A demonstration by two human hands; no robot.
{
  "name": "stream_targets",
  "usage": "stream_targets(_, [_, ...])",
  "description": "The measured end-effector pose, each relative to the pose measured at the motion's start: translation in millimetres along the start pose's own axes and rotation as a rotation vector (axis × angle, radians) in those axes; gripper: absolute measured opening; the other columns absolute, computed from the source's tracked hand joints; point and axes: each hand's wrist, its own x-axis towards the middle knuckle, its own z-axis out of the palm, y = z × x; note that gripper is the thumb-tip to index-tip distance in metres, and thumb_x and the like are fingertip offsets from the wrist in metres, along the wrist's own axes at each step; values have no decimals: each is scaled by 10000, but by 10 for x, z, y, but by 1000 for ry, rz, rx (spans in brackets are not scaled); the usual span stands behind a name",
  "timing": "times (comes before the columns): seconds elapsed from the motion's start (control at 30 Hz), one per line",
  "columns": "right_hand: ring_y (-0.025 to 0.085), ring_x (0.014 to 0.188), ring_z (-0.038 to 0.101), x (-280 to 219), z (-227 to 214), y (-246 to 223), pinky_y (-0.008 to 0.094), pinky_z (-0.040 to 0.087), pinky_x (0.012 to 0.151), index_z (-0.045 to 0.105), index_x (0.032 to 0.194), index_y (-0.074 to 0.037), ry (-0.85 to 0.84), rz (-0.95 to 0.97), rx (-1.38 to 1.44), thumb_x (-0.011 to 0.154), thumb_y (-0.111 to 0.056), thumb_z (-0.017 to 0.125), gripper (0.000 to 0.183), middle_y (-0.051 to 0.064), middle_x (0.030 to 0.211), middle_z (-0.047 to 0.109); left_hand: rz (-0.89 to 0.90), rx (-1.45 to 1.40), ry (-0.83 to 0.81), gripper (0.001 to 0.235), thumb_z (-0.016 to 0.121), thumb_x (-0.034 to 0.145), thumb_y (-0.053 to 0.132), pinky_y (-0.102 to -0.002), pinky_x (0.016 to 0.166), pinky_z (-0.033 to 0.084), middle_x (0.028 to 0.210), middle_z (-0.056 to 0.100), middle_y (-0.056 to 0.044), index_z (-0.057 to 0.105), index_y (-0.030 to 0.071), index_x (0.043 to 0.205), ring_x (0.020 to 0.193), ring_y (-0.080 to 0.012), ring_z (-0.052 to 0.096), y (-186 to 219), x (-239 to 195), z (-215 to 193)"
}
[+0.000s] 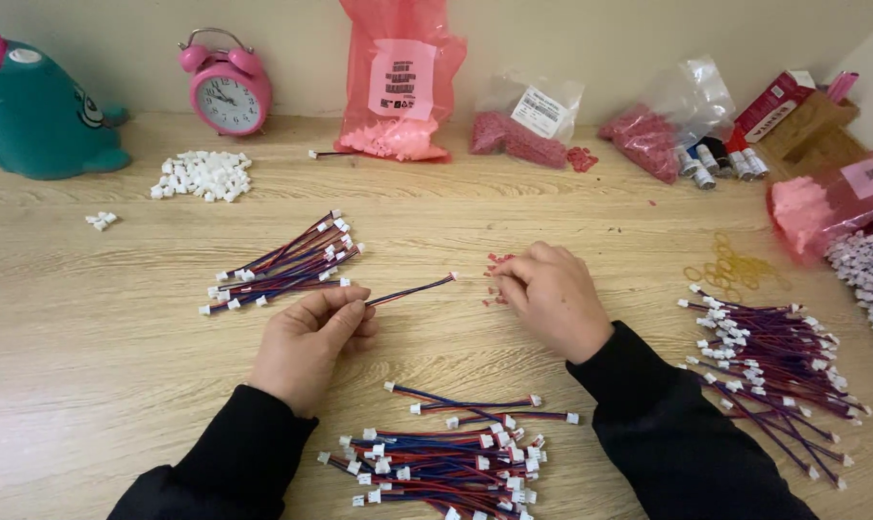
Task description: Assembling electronic wire harnesses by manually inserting wires into plastic connector housings
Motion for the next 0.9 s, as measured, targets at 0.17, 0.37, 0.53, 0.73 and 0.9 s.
stream_targets(0.17, [322, 855, 637, 99, -13, -55, 459, 502, 761, 746, 875, -242, -68, 18, -42, 832, -300, 666, 108, 49, 824, 630, -7, 10, 12, 212, 633, 898, 27, -338, 653, 634, 848, 710, -191, 670, -54, 1091, 719, -207, 697, 43, -33, 34])
stream_targets(0.37, [273, 908, 635, 226, 126, -19, 437, 493, 807, 740, 871, -286, -158, 66, -143, 815, -364, 676, 115, -6, 858, 635, -12, 2, 26, 202, 640, 889, 17, -333, 652, 635, 838, 712, -205, 681, -47, 1076, 709, -214, 698, 37, -43, 53])
stream_targets(0.53, [297, 896, 642, 337, 67, -107, 454, 496, 803, 736, 835, -239, -235, 85, -160, 827, -347, 645, 141, 33, 830, 641, -27, 27, 6, 192, 636, 895, 28, -318, 639, 636, 839, 718, -186, 688, -33, 1069, 705, -194, 697, 32, -31, 47])
stream_targets(0.73, [267, 868, 662, 400, 97, -89, 414, 480, 819, 715, 797, -233, -242, 115, -158, 856, -367, 587, 194, -3, 791, 634, -23, 26, 4, 202, 632, 895, 26, -321, 654, 637, 849, 723, -190, 686, -31, 1081, 715, -188, 696, -57, 25, 41])
stream_targets(0.9, [196, 615, 614, 415, -218, -481, 311, 514, 554, 648, 905, -42, -121, 252, 545, 882, -164, 652, 124, 121, 649, 592, -22, 14, 29, 232, 636, 900, 45, -329, 678, 632, 888, 711, -199, 662, -30, 1118, 742, -207, 693, -120, 99, 9])
